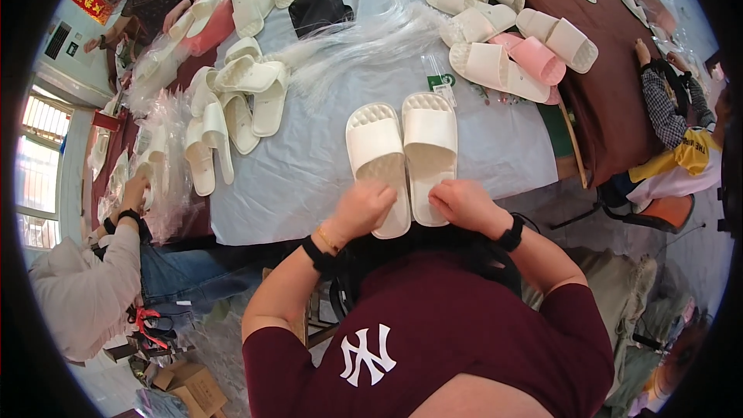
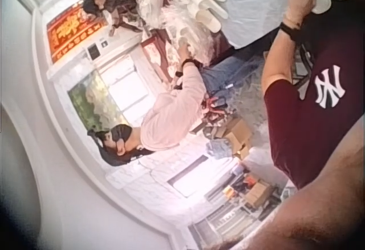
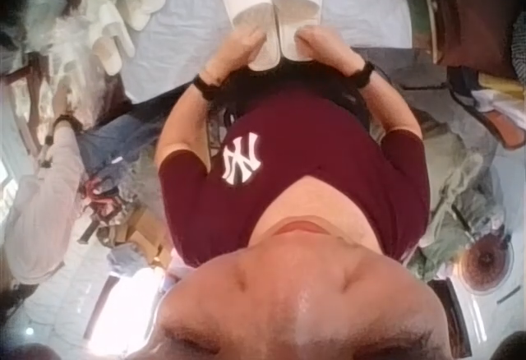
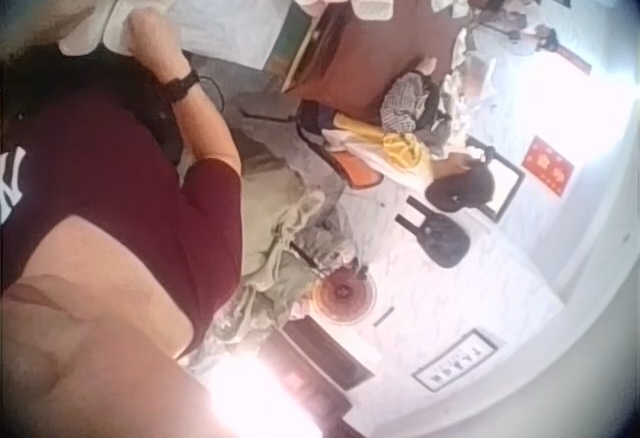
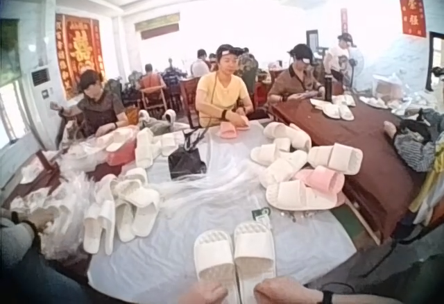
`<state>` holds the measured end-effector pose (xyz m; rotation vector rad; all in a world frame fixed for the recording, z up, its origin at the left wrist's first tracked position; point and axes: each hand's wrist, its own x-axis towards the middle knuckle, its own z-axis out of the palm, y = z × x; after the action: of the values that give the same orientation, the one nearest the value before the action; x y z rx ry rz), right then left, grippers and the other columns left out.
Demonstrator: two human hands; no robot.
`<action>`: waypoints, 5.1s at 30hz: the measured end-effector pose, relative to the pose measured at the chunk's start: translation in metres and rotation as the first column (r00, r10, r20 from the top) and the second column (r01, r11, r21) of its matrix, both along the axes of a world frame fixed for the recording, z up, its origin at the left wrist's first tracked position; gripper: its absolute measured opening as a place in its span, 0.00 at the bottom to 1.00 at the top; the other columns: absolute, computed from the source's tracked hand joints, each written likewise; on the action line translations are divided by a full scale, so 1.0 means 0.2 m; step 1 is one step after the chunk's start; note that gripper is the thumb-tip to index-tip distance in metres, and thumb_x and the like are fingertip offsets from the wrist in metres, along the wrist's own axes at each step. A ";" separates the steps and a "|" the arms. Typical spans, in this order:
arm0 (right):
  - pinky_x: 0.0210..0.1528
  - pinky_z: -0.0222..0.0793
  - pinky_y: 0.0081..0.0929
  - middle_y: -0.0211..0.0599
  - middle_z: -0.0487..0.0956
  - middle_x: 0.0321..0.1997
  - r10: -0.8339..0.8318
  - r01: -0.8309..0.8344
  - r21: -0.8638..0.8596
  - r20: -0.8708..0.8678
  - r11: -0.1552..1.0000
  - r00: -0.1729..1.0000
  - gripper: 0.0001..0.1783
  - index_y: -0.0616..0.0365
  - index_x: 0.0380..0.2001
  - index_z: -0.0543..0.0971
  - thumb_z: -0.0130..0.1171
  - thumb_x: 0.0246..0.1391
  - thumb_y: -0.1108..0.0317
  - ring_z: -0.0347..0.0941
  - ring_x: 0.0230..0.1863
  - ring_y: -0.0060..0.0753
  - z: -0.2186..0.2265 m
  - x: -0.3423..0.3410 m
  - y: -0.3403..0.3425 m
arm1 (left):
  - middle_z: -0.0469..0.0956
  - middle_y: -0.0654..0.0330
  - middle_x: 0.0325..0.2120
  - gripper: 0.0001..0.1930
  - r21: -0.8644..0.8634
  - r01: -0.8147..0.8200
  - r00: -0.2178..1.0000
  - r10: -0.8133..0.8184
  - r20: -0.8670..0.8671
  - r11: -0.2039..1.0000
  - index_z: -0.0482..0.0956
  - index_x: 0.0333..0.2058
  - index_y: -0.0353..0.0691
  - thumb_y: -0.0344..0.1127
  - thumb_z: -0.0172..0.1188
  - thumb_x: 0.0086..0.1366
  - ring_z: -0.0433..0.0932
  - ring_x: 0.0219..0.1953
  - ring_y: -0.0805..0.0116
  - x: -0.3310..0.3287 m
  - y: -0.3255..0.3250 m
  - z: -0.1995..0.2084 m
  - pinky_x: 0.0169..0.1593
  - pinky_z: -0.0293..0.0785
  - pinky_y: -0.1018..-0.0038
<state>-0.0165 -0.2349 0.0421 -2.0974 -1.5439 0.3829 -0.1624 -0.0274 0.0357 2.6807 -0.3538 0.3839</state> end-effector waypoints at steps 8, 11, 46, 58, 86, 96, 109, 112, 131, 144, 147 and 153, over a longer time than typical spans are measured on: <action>0.36 0.72 0.41 0.44 0.77 0.39 -0.196 0.190 0.234 -0.001 0.953 0.981 0.18 0.57 0.47 0.74 0.56 0.50 0.71 0.75 0.37 0.50 -0.02 0.08 0.13 | 0.76 0.52 0.40 0.15 -0.071 -0.201 0.955 0.212 0.209 0.977 0.76 0.42 0.37 0.26 0.55 0.53 0.76 0.39 0.56 0.06 0.04 -0.04 0.42 0.73 0.66; 0.36 0.72 0.40 0.44 0.78 0.39 -0.201 0.216 0.234 -0.086 0.948 0.976 0.16 0.56 0.45 0.75 0.56 0.51 0.71 0.76 0.37 0.49 -0.04 0.10 0.06 | 0.76 0.54 0.38 0.12 -0.212 -0.381 0.878 0.424 0.223 0.900 0.76 0.42 0.37 0.28 0.56 0.58 0.77 0.37 0.57 0.05 0.06 -0.06 0.41 0.73 0.66; 0.34 0.71 0.21 0.36 0.80 0.29 -0.151 0.623 0.405 -0.747 0.669 0.648 0.19 0.63 0.48 0.75 0.55 0.51 0.75 0.75 0.29 0.22 -0.13 0.47 0.61 | 0.81 0.55 0.25 0.09 -0.685 -0.448 0.866 0.469 -0.174 0.574 0.80 0.33 0.33 0.33 0.59 0.59 0.79 0.27 0.68 0.71 0.21 -0.06 0.34 0.74 0.73; 0.32 0.70 0.21 0.35 0.81 0.25 -0.220 0.595 0.400 -0.670 0.697 0.709 0.12 0.61 0.40 0.81 0.55 0.52 0.73 0.75 0.27 0.21 -0.16 0.45 0.61 | 0.81 0.62 0.26 0.10 -0.700 -0.484 0.860 0.433 -0.270 0.525 0.81 0.36 0.33 0.34 0.59 0.62 0.77 0.29 0.77 0.68 0.19 -0.07 0.35 0.73 0.78; 0.33 0.71 0.23 0.38 0.82 0.27 -0.301 0.604 0.418 -0.591 0.679 0.748 0.08 0.63 0.35 0.80 0.55 0.56 0.70 0.77 0.29 0.23 -0.16 0.45 0.61 | 0.81 0.54 0.25 0.11 -0.688 -0.440 0.850 0.514 -0.112 0.577 0.81 0.34 0.34 0.36 0.60 0.60 0.78 0.26 0.69 0.68 0.18 -0.09 0.33 0.73 0.74; 0.35 0.68 0.19 0.31 0.80 0.30 -0.207 0.610 0.407 -0.691 0.680 0.692 0.05 0.62 0.34 0.78 0.55 0.57 0.72 0.73 0.32 0.19 -0.21 0.47 0.62 | 0.81 0.56 0.26 0.10 -0.695 -0.437 0.868 0.471 -0.159 0.571 0.81 0.34 0.34 0.35 0.61 0.60 0.78 0.28 0.71 0.67 0.18 -0.08 0.35 0.74 0.75; 0.35 0.67 0.18 0.29 0.78 0.30 -0.213 0.621 0.374 -0.715 0.689 0.666 0.05 0.62 0.33 0.77 0.59 0.53 0.73 0.71 0.31 0.18 -0.17 0.47 0.60 | 0.80 0.55 0.25 0.10 -0.709 -0.411 0.875 0.467 -0.130 0.573 0.80 0.33 0.34 0.36 0.60 0.60 0.77 0.27 0.69 0.65 0.18 -0.07 0.34 0.72 0.73; 0.34 0.67 0.18 0.28 0.78 0.29 -0.178 0.623 0.393 -0.734 0.676 0.656 0.04 0.62 0.32 0.77 0.60 0.53 0.74 0.71 0.31 0.17 -0.20 0.49 0.60 | 0.79 0.53 0.24 0.10 -0.697 -0.399 0.884 0.452 -0.119 0.596 0.80 0.32 0.34 0.36 0.61 0.59 0.76 0.27 0.66 0.66 0.17 -0.06 0.34 0.71 0.71; 0.36 0.71 0.30 0.42 0.80 0.28 -0.321 0.559 0.356 -0.544 0.749 0.775 0.09 0.63 0.29 0.81 0.60 0.49 0.68 0.77 0.31 0.34 -0.14 0.45 0.61 | 0.81 0.53 0.28 0.10 -0.609 -0.481 0.857 0.483 -0.177 0.630 0.82 0.33 0.37 0.38 0.59 0.59 0.79 0.31 0.61 0.64 0.23 -0.15 0.38 0.73 0.68; 0.38 0.72 0.26 0.41 0.82 0.29 -0.200 0.564 0.334 -0.701 0.755 0.684 0.10 0.64 0.31 0.80 0.61 0.49 0.67 0.78 0.33 0.29 -0.11 0.45 0.56 | 0.79 0.65 0.24 0.07 -0.742 -0.408 0.895 0.393 -0.211 0.532 0.81 0.32 0.33 0.32 0.62 0.60 0.73 0.26 0.80 0.68 0.22 -0.14 0.32 0.70 0.81; 0.38 0.72 0.26 0.41 0.82 0.28 -0.182 0.539 0.351 -0.686 0.766 0.705 0.10 0.64 0.31 0.80 0.61 0.48 0.67 0.78 0.32 0.30 -0.12 0.45 0.57 | 0.79 0.66 0.25 0.07 -0.748 -0.414 0.897 0.374 -0.236 0.519 0.81 0.33 0.33 0.32 0.61 0.61 0.73 0.27 0.80 0.67 0.22 -0.13 0.32 0.70 0.81; 0.38 0.72 0.27 0.41 0.82 0.29 -0.175 0.539 0.357 -0.689 0.763 0.703 0.10 0.63 0.31 0.81 0.61 0.48 0.67 0.78 0.32 0.31 -0.13 0.45 0.58 | 0.79 0.66 0.25 0.07 -0.767 -0.412 0.897 0.367 -0.247 0.492 0.81 0.33 0.33 0.31 0.61 0.62 0.72 0.27 0.81 0.67 0.23 -0.14 0.32 0.69 0.82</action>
<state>0.0743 -0.1181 0.0163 -1.5386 -0.6804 0.3803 -0.0279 0.0190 0.0082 1.7986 0.4077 0.4624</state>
